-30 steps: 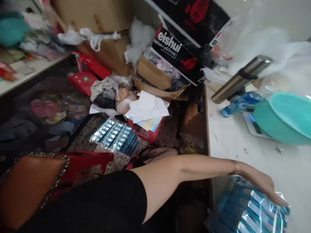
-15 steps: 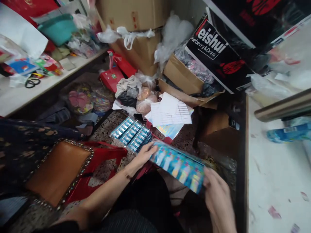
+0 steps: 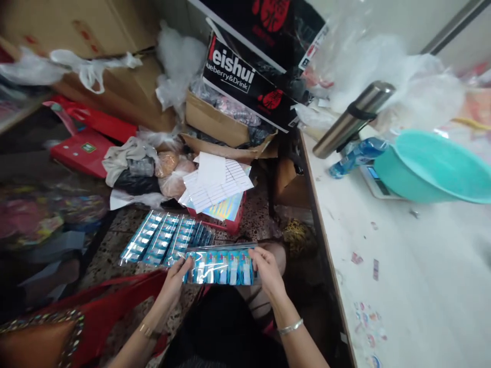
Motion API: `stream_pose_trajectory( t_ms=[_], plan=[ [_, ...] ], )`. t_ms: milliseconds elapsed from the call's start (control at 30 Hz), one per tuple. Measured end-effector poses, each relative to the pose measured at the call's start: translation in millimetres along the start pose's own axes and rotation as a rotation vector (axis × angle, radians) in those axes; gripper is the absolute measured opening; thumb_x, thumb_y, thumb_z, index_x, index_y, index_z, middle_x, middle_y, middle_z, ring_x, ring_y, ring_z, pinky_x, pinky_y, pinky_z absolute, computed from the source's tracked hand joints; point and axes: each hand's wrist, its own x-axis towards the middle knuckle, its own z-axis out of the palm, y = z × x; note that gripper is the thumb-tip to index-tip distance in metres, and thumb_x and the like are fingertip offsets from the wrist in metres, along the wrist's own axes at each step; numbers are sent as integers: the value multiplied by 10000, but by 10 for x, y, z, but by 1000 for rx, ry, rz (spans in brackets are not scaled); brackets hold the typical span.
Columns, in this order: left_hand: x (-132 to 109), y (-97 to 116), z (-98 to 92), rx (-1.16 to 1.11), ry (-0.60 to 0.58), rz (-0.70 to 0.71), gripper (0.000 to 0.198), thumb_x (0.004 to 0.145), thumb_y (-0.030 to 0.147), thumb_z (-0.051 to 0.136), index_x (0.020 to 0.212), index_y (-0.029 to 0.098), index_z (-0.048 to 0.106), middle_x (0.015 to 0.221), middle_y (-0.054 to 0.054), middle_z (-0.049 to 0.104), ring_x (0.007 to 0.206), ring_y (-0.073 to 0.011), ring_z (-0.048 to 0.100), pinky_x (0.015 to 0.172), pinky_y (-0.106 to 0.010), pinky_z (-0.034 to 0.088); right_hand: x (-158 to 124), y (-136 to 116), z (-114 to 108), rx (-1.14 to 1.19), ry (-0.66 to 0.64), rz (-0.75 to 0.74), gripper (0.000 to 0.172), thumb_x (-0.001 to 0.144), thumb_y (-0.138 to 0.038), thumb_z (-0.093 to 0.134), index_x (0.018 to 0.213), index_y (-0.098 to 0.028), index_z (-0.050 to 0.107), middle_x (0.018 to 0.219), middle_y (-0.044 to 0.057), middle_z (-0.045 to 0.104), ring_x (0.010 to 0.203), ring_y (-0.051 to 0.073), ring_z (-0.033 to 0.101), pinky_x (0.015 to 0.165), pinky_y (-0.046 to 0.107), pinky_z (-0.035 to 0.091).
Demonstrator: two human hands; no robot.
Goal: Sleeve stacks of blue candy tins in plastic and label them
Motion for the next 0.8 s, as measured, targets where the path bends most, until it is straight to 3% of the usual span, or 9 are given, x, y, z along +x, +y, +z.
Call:
stream_pose_trajectory(
  t_ms=[200, 333, 433, 567, 700, 800],
  plan=[
    [24, -67, 476, -31, -227, -46, 575, 496, 614, 884, 801, 152, 728, 779, -41, 690, 758, -178, 629, 717, -256, 491, -7, -13, -432, -37, 122, -56, 516, 723, -560, 655, 474, -243, 333, 485, -59, 309, 509, 110, 264, 534, 282, 248],
    [129, -286, 750, -101, -199, -52, 543, 558, 550, 889, 882, 150, 718, 866, -58, 711, 900, -215, 665, 844, -297, 505, 247, -116, -645, -117, 81, -62, 501, 714, -568, 628, 488, -245, 320, 490, -61, 298, 511, 109, 256, 529, 281, 228],
    [212, -450, 1007, -169, -189, -74, 540, 585, 532, 885, 918, 146, 708, 946, -82, 722, 978, -229, 664, 914, -323, 492, 614, -207, -821, -153, 57, -47, 474, 675, -539, 653, 485, -240, 339, 490, -64, 310, 514, 103, 264, 530, 279, 223],
    [351, -617, 1413, -244, -230, -95, 575, 592, 586, 857, 901, 128, 699, 898, -85, 724, 874, -220, 677, 854, -330, 514, 1238, -285, -1045, -239, -18, 14, 457, 664, -483, 686, 464, -232, 360, 455, -71, 322, 496, 96, 283, 518, 274, 236],
    [570, -768, 1814, -309, -142, -142, 491, 633, 510, 858, 890, 127, 688, 849, -67, 722, 767, -186, 672, 765, -299, 527, 1942, -290, -1157, -363, -96, 120, 454, 778, -416, 695, 493, -209, 409, 446, -84, 335, 456, 78, 305, 483, 246, 272],
    [758, -870, 2093, -367, -85, -218, 340, 708, 405, 831, 857, 143, 675, 823, -62, 723, 753, -188, 687, 761, -301, 544, 2511, -253, -1150, -473, -166, 207, 334, 910, -393, 647, 686, -161, 562, 579, -70, 489, 479, 69, 418, 486, 212, 373]
  ],
)
